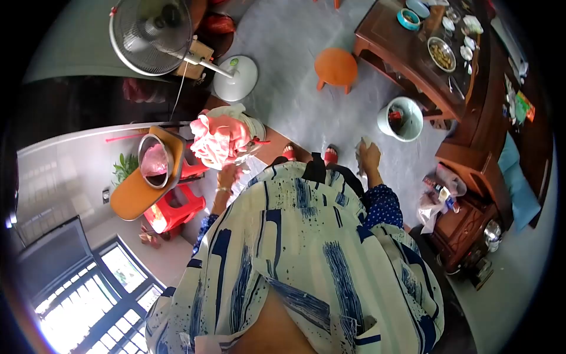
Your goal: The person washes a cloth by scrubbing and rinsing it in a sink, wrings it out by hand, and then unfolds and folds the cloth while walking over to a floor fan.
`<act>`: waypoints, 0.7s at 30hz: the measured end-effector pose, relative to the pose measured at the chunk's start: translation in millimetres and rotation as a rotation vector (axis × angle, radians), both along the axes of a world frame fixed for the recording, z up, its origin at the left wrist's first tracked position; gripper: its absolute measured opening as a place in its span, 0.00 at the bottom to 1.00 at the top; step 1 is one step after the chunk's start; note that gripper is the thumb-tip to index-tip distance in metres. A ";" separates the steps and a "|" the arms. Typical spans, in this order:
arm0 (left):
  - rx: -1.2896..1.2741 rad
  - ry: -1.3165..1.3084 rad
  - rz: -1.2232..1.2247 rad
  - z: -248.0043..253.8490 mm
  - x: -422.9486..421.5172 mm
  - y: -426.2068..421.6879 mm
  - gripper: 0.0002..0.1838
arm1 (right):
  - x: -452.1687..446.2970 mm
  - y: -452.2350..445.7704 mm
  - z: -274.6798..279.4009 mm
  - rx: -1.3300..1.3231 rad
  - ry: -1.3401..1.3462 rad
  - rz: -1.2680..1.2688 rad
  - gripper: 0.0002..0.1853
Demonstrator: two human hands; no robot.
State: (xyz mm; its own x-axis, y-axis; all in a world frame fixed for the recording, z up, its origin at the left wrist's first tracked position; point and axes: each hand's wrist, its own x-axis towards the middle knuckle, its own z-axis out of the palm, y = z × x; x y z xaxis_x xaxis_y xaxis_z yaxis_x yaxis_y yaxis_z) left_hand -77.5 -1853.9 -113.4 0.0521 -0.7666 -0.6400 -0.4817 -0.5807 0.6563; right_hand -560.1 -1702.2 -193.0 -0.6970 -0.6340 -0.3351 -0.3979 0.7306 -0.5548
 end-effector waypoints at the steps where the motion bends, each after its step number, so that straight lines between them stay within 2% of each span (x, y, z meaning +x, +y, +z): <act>1: -0.014 0.154 0.072 16.7 -16.3 -13.5 0.14 | -1.9 0.1 2.6 -0.022 -0.051 -0.040 0.24; 3: -0.005 0.236 0.066 20.1 -25.9 -37.4 0.11 | 1.7 8.6 2.9 -0.017 -0.005 -0.041 0.24; 6: 0.007 0.156 -0.011 20.7 -39.8 -44.8 0.11 | -2.7 35.9 -6.5 0.046 -0.084 -0.152 0.23; 8: -0.140 -0.016 -0.276 -2.1 -33.3 -44.2 0.12 | -7.0 68.2 -20.4 0.094 -0.106 -0.183 0.23; 11: -0.076 -0.038 -0.259 5.3 -49.9 -39.4 0.12 | -4.4 123.2 -43.5 0.118 -0.174 -0.312 0.20; 13: -0.016 -0.030 -0.201 0.8 -60.2 -36.8 0.13 | -8.1 164.2 -61.1 0.161 -0.037 -0.206 0.19; 14: -0.168 -0.314 -0.615 -22.9 -47.3 -39.7 0.12 | -6.7 173.1 -49.8 0.177 -0.173 -0.286 0.18; 15: -0.341 -0.600 -1.026 -76.3 -18.0 -49.6 0.12 | -6.2 173.3 -27.9 0.178 -0.301 -0.374 0.18; 16: -0.629 -0.805 -1.354 -180.2 17.1 -54.4 0.15 | 5.4 161.8 5.2 -0.059 -0.554 -0.625 0.17; 17: -0.482 -0.703 -1.246 -160.1 6.3 -62.6 0.15 | 10.6 158.5 -5.0 0.142 -0.156 -0.454 0.18; 18: -0.454 -0.624 -1.195 -151.3 -19.4 -71.6 0.15 | 7.0 170.8 -4.7 -0.062 -0.120 -0.393 0.19; 20: -0.321 -0.389 -0.992 -109.8 -76.6 -78.5 0.14 | -13.8 202.4 -98.6 0.090 -0.250 -0.566 0.12; 21: -0.173 -0.248 -0.803 -93.2 -97.7 -81.3 0.13 | -13.4 143.4 37.5 0.047 -0.448 -0.676 0.09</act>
